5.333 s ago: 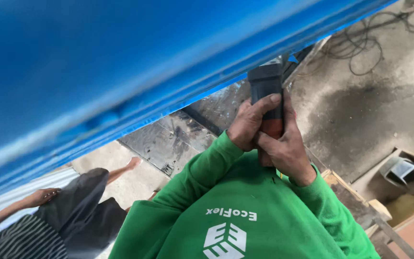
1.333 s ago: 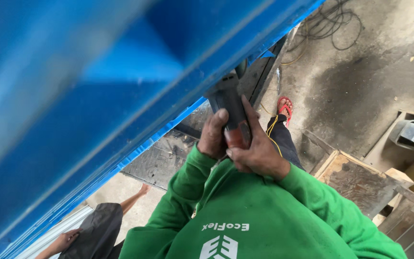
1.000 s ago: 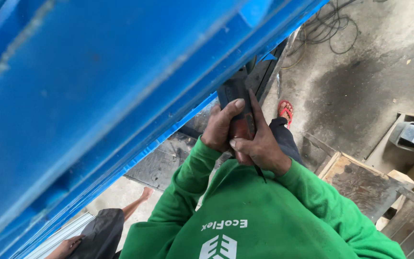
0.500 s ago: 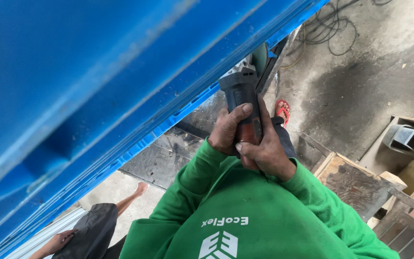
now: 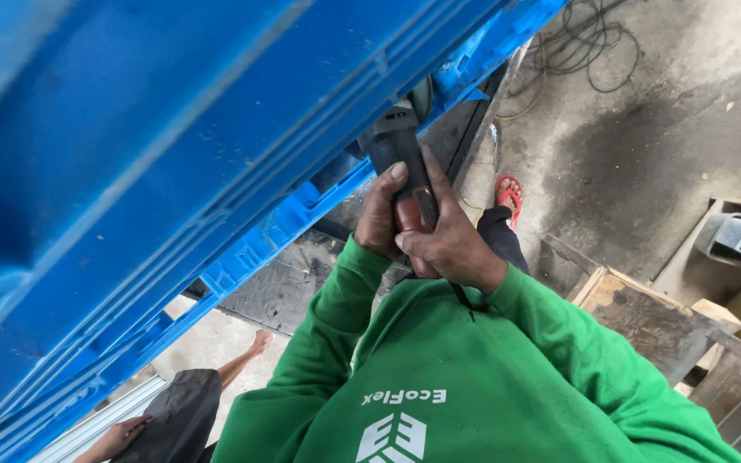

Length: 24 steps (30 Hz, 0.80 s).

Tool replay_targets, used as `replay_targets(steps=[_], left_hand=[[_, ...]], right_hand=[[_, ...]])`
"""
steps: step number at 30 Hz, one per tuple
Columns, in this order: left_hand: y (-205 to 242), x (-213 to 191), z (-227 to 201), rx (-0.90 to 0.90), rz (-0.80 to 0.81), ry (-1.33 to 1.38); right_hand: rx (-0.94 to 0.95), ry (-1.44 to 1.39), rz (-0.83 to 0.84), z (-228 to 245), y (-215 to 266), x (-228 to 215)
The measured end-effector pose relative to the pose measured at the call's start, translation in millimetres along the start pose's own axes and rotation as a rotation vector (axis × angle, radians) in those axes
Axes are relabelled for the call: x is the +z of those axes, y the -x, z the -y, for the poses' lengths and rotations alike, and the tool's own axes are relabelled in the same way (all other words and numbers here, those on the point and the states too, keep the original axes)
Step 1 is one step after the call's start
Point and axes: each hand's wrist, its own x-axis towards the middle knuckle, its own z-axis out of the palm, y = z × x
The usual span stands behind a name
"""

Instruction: The person uses a soldering iron to melt and smooth edges on a blue plastic pallet, then uses an angle grinder to grind and smooth the same edges. The person switches between tools and works on different sections of the pallet.

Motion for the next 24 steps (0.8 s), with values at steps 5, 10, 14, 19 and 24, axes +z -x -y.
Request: replay_targets(steps=[5, 10, 14, 19, 24], left_hand=[[-0.9, 1.0, 11.0, -0.038, 0.02, 0.028], [3.3, 5.2, 16.9, 0.017, 0.052, 0.008], [2.1, 10.2, 33.0, 0.009, 0.057, 0.083], [-6.1, 12.7, 57.2, -0.04, 0.108, 0.296], [-22.4, 14.2, 75.8, -0.037, 0.218, 0.36]], right_hand=[[0.077, -0.065, -0.007, 5.7, 7.5, -2.4], [0.149, -0.072, -0.017, 15.8, 13.9, -6.9], [0.175, 0.051, -0.013, 27.8, 21.2, -13.4], [0.482, 0.283, -0.038, 42.7, 23.4, -26.7], [0.059, 0.563, 0.052, 53.8, 16.3, -44.8]])
